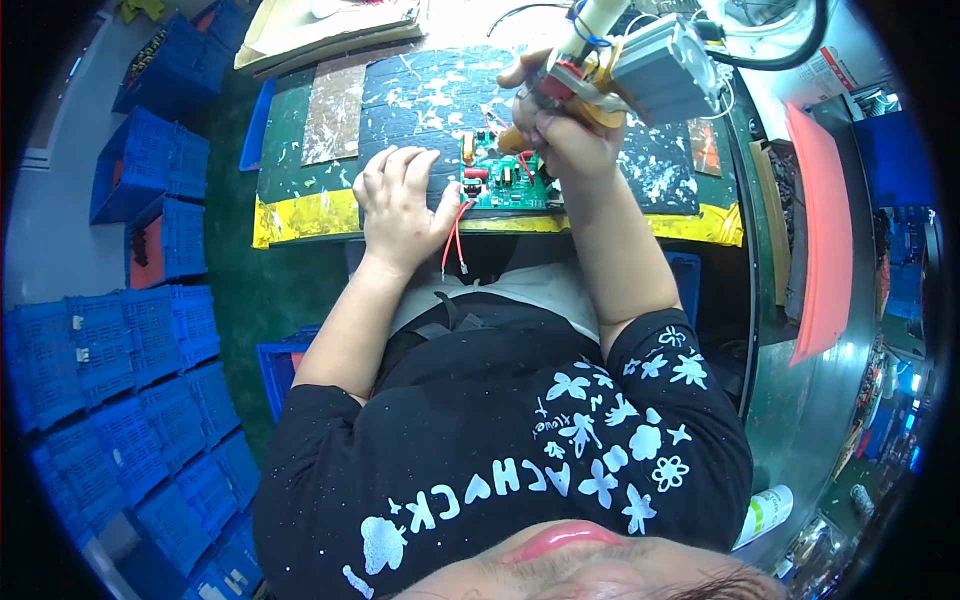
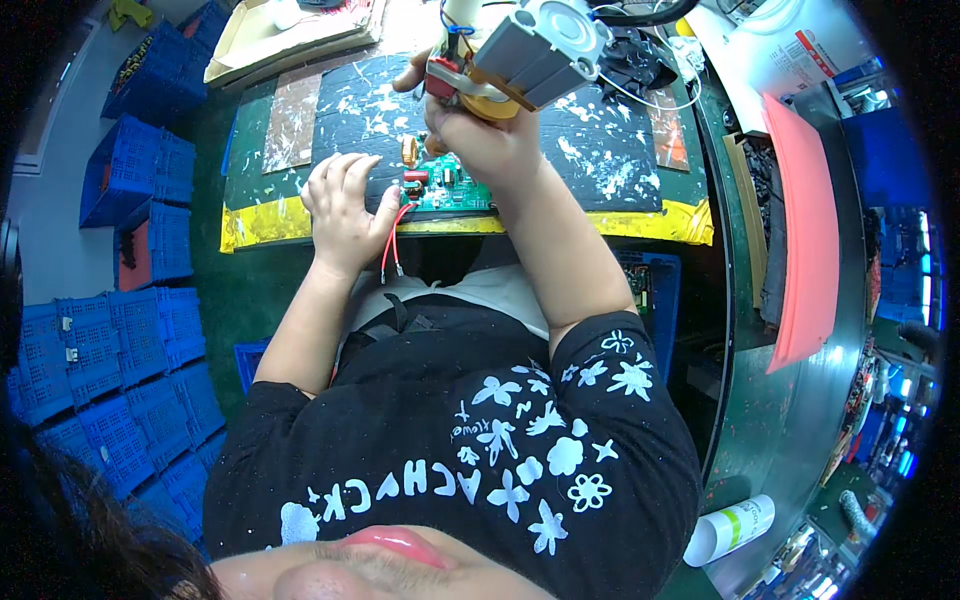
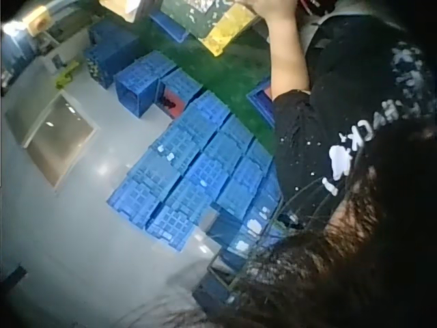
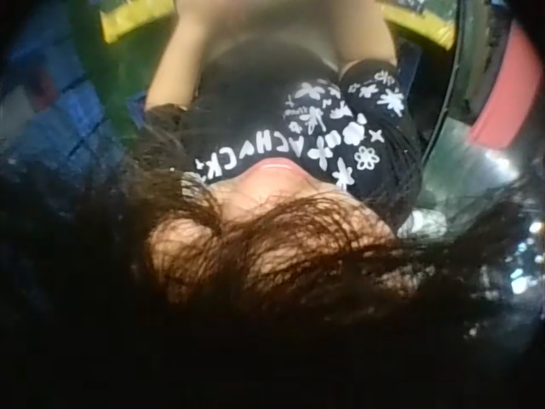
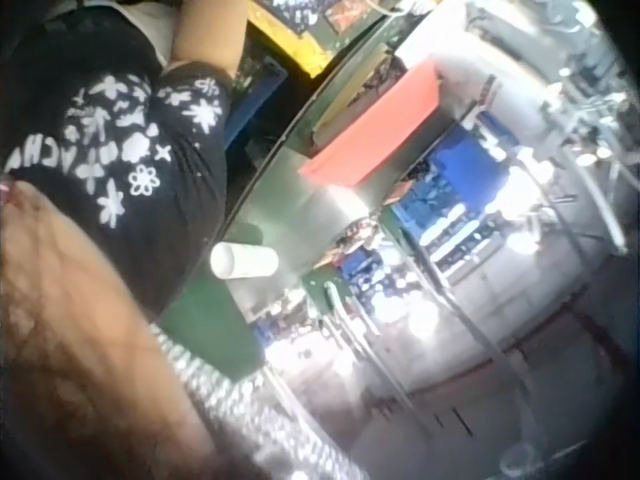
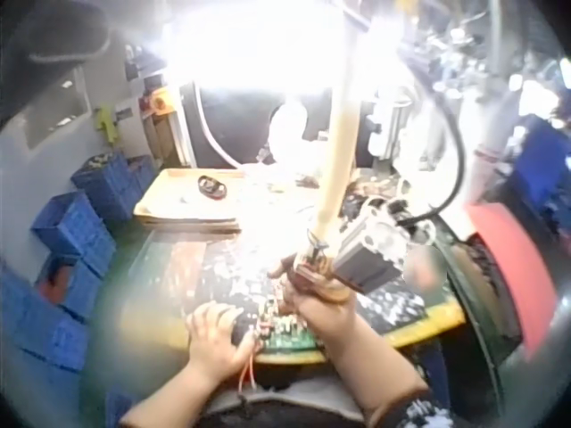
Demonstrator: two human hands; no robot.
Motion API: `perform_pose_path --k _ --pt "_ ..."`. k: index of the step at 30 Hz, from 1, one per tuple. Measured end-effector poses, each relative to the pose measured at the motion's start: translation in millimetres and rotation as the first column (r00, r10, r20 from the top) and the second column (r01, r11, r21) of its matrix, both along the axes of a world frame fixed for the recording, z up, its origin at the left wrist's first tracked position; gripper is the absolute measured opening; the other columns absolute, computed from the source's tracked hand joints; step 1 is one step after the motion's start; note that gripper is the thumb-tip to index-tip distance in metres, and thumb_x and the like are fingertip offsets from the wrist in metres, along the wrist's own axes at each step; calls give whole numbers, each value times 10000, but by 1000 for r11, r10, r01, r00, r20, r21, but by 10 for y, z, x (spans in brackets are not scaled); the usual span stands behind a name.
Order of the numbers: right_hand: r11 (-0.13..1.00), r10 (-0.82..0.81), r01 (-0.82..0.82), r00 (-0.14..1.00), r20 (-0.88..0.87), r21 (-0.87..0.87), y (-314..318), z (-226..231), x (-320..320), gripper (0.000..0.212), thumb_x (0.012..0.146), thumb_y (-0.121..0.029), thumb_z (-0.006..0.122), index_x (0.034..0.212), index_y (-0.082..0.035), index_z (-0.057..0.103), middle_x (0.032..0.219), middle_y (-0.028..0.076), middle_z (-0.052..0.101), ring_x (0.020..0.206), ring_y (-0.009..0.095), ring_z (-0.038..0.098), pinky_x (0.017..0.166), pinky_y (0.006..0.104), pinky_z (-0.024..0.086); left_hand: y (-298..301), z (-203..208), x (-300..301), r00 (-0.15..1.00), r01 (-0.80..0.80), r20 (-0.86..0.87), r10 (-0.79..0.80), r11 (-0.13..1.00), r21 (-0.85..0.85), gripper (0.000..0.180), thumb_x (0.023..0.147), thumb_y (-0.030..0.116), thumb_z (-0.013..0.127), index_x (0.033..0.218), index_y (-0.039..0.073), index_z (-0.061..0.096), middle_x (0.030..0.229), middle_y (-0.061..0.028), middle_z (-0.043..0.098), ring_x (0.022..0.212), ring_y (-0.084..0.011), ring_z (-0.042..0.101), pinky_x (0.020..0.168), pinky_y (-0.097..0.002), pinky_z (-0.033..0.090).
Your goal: The recorder is assembling components onto circuit boards and using an electric screwdriver at a manufacturing workstation.
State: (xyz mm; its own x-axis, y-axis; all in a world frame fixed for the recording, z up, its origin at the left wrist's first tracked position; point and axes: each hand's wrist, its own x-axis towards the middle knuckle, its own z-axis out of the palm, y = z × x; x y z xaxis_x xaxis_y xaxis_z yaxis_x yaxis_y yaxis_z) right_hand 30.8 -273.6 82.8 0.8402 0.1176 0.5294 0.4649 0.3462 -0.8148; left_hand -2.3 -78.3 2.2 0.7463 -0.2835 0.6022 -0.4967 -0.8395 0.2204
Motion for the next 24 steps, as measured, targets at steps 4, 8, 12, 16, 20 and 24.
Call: perform_pose_path --k 4,8,12,16,20,24 --pt "1000 -20 21 999 49 -23 -53 48 35 432 701 63 436 1130 102 462 1001 231 549 559 73 445 535 216 386 11 -5 12 1000 2 16 -2 1000 -3 439 720 297 665 1107 133 536 1102 -56 519 1110 -267 419 942 -404 268" --pt "990 -106 124 973 207 -74 -43 -37 97 432 706 93 421 1135 88 475 978 208 553 570 64 457 542 212 399 13 -1 16 1000 2 7 -2 1000 -8 435 722 303 663 1104 135 539 1101 -55 518 1108 -265 417 940 -404 268" --pt "989 -113 130 971 208 -71 -41 -109 110 452 705 110 406 1150 80 472 985 199 554 578 65 465 541 213 405 16 -6 15 1000 0 11 0 1000 -14 429 725 312 661 1098 134 544 1097 -52 519 1109 -264 415 939 -402 266" --pt "986 -127 147 968 215 -82 -26 -63 87 460 699 107 408 1154 81 464 1005 206 549 582 70 470 542 214 407 18 -15 12 1000 5 13 -5 1000 -23 426 726 320 660 1093 134 549 1094 -50 519 1111 -266 414 939 -399 265" --pt "998 -57 62 988 143 -29 -5 9 23 477 684 77 418 1160 85 455 1005 216 541 571 83 469 537 224 407 8 17 -3 1000 7 -8 -7 999 -45 422 733 281 655 1111 133 540 1103 -59 531 1109 -273 427 949 -398 265" --pt "999 1 -1 1000 -10 -33 -1 80 -60 490 686 34 437 1172 94 436 1005 223 537 560 90 465 530 231 399 18 15 -4 1000 8 -12 -9 999 -38 420 733 282 654 1110 133 543 1108 -59 532 1111 -277 425 947 -403 265"
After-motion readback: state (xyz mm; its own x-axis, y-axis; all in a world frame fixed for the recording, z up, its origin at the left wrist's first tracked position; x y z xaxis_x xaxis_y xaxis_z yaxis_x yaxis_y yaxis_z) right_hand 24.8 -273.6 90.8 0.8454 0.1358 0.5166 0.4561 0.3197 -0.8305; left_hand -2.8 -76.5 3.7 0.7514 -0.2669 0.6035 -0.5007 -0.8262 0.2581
